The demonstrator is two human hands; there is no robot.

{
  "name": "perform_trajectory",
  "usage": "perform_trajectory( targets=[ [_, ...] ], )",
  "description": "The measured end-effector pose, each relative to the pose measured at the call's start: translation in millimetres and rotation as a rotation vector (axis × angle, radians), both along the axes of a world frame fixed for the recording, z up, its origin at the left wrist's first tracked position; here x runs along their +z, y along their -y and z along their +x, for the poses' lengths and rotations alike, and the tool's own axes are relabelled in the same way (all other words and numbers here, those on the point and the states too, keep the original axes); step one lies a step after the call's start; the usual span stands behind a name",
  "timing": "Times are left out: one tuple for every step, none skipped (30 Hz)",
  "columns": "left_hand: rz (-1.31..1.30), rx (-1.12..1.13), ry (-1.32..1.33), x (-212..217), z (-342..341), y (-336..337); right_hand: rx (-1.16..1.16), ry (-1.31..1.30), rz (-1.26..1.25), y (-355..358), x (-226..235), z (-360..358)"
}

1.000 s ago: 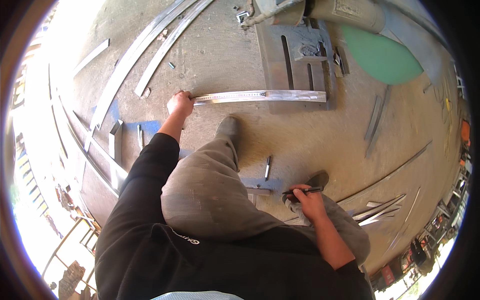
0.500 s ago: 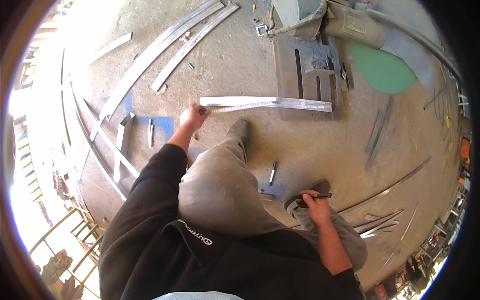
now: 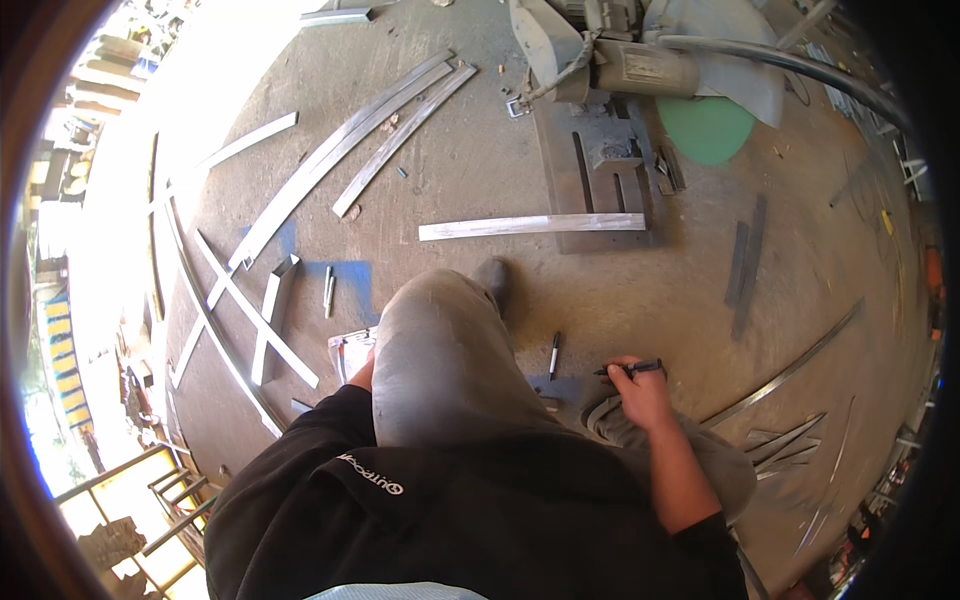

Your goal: The person measures and marks a metal bar with a tape measure and marker, then uses a chop saw to cut the bar. After cutting, the person deburrs the cut edge on the saw and repeats the measure-mark-cut cycle on another piece.

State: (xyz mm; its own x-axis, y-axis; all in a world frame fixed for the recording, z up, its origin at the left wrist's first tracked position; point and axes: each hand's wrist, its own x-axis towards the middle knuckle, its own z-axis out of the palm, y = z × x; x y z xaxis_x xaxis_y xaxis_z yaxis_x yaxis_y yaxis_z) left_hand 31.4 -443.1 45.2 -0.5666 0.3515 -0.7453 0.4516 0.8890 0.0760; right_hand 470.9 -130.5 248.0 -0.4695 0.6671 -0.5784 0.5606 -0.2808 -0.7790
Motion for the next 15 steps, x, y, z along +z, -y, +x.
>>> perform_trajectory(
  targets=[
    [0.05, 0.015, -0.011, 4.9, -4.3, -6.2, -0.027, 0.038, -0.001, -0.1, 9.6, -5.2],
    [0.096, 0.026, -0.021, 13.0, -9.1, -15.2, 0.09, 0.04, 0.132, -2.1, 21.8, -8.1],
    [0.207, 0.066, -0.046, 25.1, -16.5, -27.4, 0.17, 0.091, 0.216, -5.0, 35.7, -8.9],
    [0.337, 0.111, -0.066, 43.0, -25.5, -42.0, 0.241, 0.107, 0.299, -7.2, 48.8, -10.4],
    [0.481, 0.147, -0.08, 66.3, -34.0, -59.9, 0.262, 0.152, 0.337, -7.0, 60.5, -12.4],
    [0.64, 0.207, -0.092, 96.0, -41.6, -78.8, 0.276, 0.16, 0.372, -4.9, 70.7, -14.0],
    [0.793, 0.321, -0.07, 131.9, -48.3, -100.1, 0.292, 0.167, 0.406, -2.8, 79.4, -15.9],
    [0.929, 0.287, -0.145, 171.9, -49.7, -120.5, 0.319, 0.18, 0.442, -0.6, 85.8, -17.7],
    [1.068, 0.323, -0.152, 214.8, -45.8, -139.7, 0.349, 0.193, 0.474, 2.3, 91.8, -19.1],
    [1.159, 0.172, -0.277, 260.5, -39.5, -155.2, 0.379, 0.204, 0.497, 5.9, 96.8, -20.2],
    [1.315, 0.008, -0.297, 301.5, -22.9, -167.0, 0.416, 0.201, 0.545, 9.5, 100.9, -21.4],
    [1.41, -0.103, -0.302, 335.1, 1.0, -179.7, 0.453, 0.198, 0.585, 11.8, 105.1, -22.5],
    [1.408, -0.201, -0.2, 364.1, 27.1, -188.2, 0.485, 0.191, 0.632, 15.6, 108.7, -23.4],
    [1.437, -0.4, -0.101, 383.8, 56.2, -199.8, 0.527, 0.197, 0.641, 19.2, 111.9, -24.9],
    [1.369, -0.596, -0.028, 397.4, 85.9, -205.6, 0.567, 0.2, 0.658, 21.8, 114.7, -26.1]
  ],
)
